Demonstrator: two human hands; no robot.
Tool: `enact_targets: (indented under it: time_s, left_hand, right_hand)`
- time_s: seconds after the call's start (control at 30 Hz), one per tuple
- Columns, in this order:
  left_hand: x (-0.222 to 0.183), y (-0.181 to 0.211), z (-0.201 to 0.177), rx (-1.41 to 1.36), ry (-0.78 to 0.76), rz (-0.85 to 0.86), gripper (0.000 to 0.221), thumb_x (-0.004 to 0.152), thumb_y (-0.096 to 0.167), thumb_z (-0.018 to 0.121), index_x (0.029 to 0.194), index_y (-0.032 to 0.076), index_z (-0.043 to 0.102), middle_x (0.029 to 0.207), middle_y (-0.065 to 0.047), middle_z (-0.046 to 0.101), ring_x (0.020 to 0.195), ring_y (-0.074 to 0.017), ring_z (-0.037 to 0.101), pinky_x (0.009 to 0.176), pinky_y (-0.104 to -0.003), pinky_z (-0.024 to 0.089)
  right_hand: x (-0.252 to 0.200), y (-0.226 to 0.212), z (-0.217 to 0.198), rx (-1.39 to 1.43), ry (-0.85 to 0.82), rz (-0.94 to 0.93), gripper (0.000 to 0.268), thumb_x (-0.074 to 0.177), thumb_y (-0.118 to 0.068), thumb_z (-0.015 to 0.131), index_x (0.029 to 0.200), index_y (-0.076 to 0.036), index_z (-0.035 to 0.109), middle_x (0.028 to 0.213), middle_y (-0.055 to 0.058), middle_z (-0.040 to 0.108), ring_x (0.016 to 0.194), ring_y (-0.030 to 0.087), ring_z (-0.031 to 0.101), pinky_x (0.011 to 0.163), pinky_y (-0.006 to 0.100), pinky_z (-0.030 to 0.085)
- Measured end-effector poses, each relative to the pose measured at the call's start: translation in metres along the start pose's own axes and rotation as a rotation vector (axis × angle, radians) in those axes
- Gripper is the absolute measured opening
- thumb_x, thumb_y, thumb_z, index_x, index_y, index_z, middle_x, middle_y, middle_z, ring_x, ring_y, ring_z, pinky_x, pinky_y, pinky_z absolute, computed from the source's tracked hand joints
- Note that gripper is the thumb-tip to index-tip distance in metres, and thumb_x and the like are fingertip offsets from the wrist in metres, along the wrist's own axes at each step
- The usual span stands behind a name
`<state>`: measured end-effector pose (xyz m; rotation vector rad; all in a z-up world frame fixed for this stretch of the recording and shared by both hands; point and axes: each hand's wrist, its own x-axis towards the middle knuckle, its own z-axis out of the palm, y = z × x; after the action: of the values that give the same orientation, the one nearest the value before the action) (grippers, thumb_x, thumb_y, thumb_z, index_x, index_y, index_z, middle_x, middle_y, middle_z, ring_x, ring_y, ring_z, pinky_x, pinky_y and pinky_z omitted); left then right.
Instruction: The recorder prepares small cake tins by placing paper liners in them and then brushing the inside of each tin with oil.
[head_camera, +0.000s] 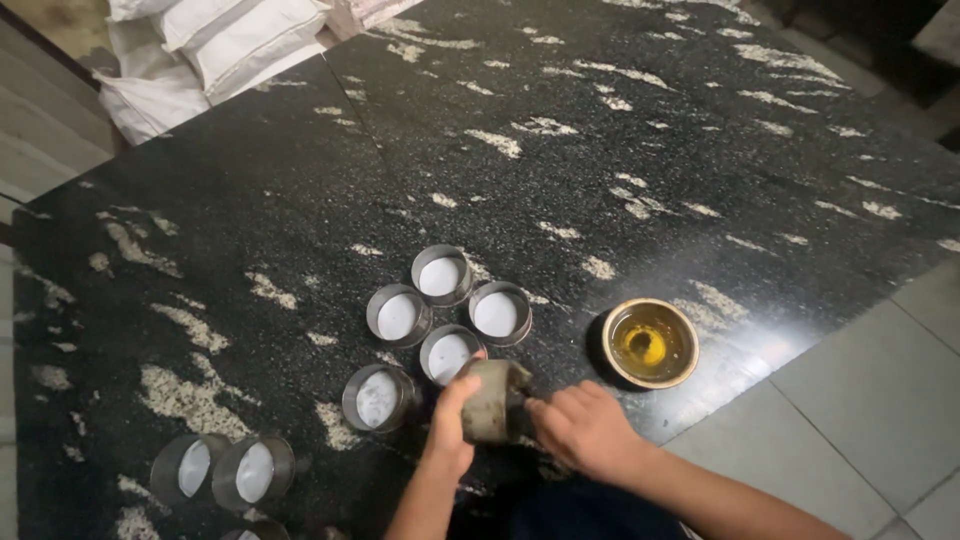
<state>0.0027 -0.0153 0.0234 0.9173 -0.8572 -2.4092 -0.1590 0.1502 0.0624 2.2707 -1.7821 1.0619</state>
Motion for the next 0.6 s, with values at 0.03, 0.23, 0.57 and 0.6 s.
enact_targets:
  time_s: [0.03, 0.23, 0.57, 0.6]
  left_hand:
    - [-0.005, 0.007, 0.004, 0.258, -0.026, 0.084, 0.077, 0.075, 0.031, 0.063, 0.147, 0.003, 0.052, 0.125, -0.018, 0.069, 0.113, -0.0283, 0.067, 0.1, -0.039, 0.052]
    - [-0.014, 0.039, 0.01, 0.537, -0.466, 0.163, 0.09, 0.074, 0.037, 0.065, 0.152, -0.006, 0.05, 0.136, -0.026, 0.064, 0.121, -0.0302, 0.064, 0.106, -0.039, 0.048]
    - [-0.018, -0.014, 0.022, -0.229, -0.448, 0.268, 0.081, 0.08, 0.038, 0.057, 0.152, 0.005, 0.039, 0.152, -0.019, 0.052, 0.136, -0.0304, 0.054, 0.115, -0.045, 0.043]
    - [-0.019, -0.017, 0.021, -0.349, -0.284, 0.225, 0.075, 0.084, 0.039, 0.052, 0.15, 0.004, 0.045, 0.146, -0.02, 0.055, 0.131, -0.0328, 0.056, 0.111, -0.048, 0.044]
  right_hand:
    - [-0.002, 0.004, 0.005, -0.038, -0.029, 0.11, 0.022, 0.082, -0.019, 0.075, 0.098, -0.005, 0.069, 0.079, 0.01, 0.063, 0.066, 0.03, 0.061, 0.06, 0.043, 0.048]
    - [-0.044, 0.034, 0.057, 1.103, 0.014, 1.023, 0.019, 0.09, -0.018, 0.068, 0.078, -0.004, 0.065, 0.059, 0.006, 0.059, 0.048, 0.015, 0.055, 0.045, 0.032, 0.041]
    - [-0.012, 0.005, 0.023, 2.374, 0.533, 1.455, 0.051, 0.095, -0.055, 0.053, 0.103, -0.007, 0.07, 0.064, 0.005, 0.067, 0.051, 0.015, 0.062, 0.047, 0.027, 0.047]
    - [-0.014, 0.006, 0.025, 2.344, 0.593, 1.435, 0.051, 0.097, -0.054, 0.05, 0.108, -0.008, 0.068, 0.068, 0.005, 0.069, 0.055, 0.015, 0.063, 0.051, 0.028, 0.049]
